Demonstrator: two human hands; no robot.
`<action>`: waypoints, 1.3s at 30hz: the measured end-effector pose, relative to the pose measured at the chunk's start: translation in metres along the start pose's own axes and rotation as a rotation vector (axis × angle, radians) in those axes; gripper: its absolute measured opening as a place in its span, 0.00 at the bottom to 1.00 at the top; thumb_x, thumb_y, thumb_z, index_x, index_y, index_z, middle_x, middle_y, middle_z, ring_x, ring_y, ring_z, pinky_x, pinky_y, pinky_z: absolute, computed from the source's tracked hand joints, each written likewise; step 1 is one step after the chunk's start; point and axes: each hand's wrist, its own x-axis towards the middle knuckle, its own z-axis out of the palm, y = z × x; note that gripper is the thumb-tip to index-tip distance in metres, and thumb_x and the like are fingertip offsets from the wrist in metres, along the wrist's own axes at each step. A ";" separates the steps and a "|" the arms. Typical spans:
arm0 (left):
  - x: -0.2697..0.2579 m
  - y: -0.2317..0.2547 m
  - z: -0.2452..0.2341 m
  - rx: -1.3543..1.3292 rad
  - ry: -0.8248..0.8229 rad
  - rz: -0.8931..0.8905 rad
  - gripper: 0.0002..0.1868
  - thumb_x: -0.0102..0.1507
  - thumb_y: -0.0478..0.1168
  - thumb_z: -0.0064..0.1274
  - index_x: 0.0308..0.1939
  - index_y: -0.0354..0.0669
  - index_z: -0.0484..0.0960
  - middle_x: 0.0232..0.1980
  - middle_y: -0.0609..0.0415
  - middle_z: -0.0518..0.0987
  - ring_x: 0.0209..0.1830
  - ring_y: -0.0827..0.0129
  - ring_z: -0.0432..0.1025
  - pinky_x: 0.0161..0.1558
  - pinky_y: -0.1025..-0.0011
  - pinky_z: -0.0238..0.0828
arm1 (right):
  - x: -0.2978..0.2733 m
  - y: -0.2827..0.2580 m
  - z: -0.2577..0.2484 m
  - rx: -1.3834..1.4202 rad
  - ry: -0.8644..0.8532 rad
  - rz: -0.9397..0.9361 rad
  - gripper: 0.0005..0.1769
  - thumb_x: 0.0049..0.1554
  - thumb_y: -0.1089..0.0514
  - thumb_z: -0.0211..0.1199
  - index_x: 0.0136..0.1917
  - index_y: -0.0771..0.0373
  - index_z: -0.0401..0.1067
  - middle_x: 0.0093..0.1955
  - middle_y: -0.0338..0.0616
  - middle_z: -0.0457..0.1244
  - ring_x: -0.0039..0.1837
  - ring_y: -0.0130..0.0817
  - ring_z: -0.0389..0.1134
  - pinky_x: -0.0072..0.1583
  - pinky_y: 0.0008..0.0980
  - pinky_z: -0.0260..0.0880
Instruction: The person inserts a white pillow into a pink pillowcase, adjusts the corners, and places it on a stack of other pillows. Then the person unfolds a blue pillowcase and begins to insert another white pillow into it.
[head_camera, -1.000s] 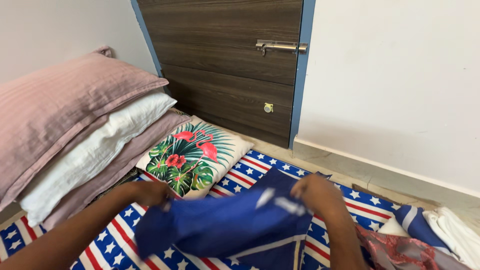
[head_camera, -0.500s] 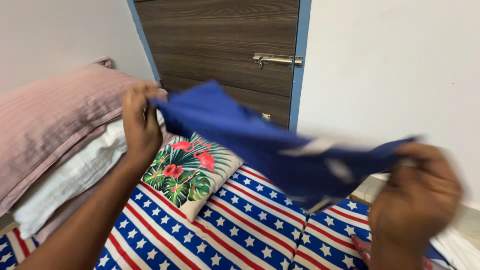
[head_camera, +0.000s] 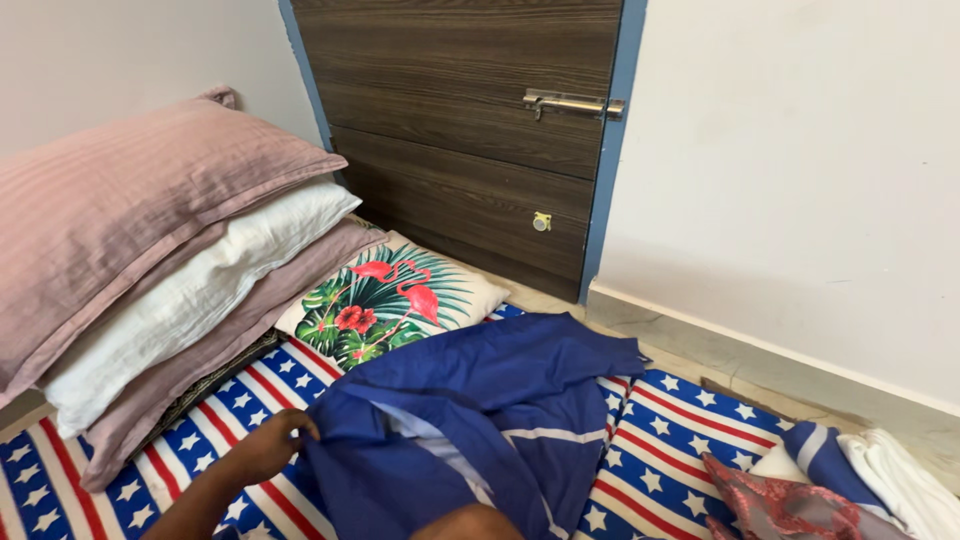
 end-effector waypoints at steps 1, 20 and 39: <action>0.002 -0.011 0.007 -0.008 -0.040 -0.022 0.15 0.58 0.28 0.55 0.46 0.47 0.86 0.56 0.51 0.79 0.60 0.63 0.76 0.63 0.68 0.72 | 0.012 0.006 0.006 -0.012 -0.005 0.033 0.13 0.58 0.50 0.62 0.52 0.58 0.74 0.42 0.38 0.70 0.38 0.30 0.64 0.42 0.32 0.63; 0.023 0.052 0.026 -0.411 -0.077 -0.332 0.48 0.52 0.46 0.70 0.71 0.33 0.64 0.63 0.36 0.79 0.61 0.53 0.75 0.65 0.63 0.69 | -0.023 0.000 -0.034 -0.858 1.097 0.272 0.29 0.54 0.61 0.65 0.68 0.55 0.67 0.57 0.46 0.71 0.61 0.42 0.73 0.62 0.42 0.73; -0.020 0.070 -0.040 0.414 -0.030 -0.400 0.30 0.57 0.55 0.62 0.64 0.61 0.78 0.52 0.58 0.88 0.56 0.62 0.81 0.57 0.62 0.78 | -0.092 0.032 -0.124 -0.331 0.593 0.012 0.20 0.56 0.48 0.68 0.54 0.65 0.81 0.43 0.49 0.74 0.42 0.34 0.75 0.45 0.32 0.77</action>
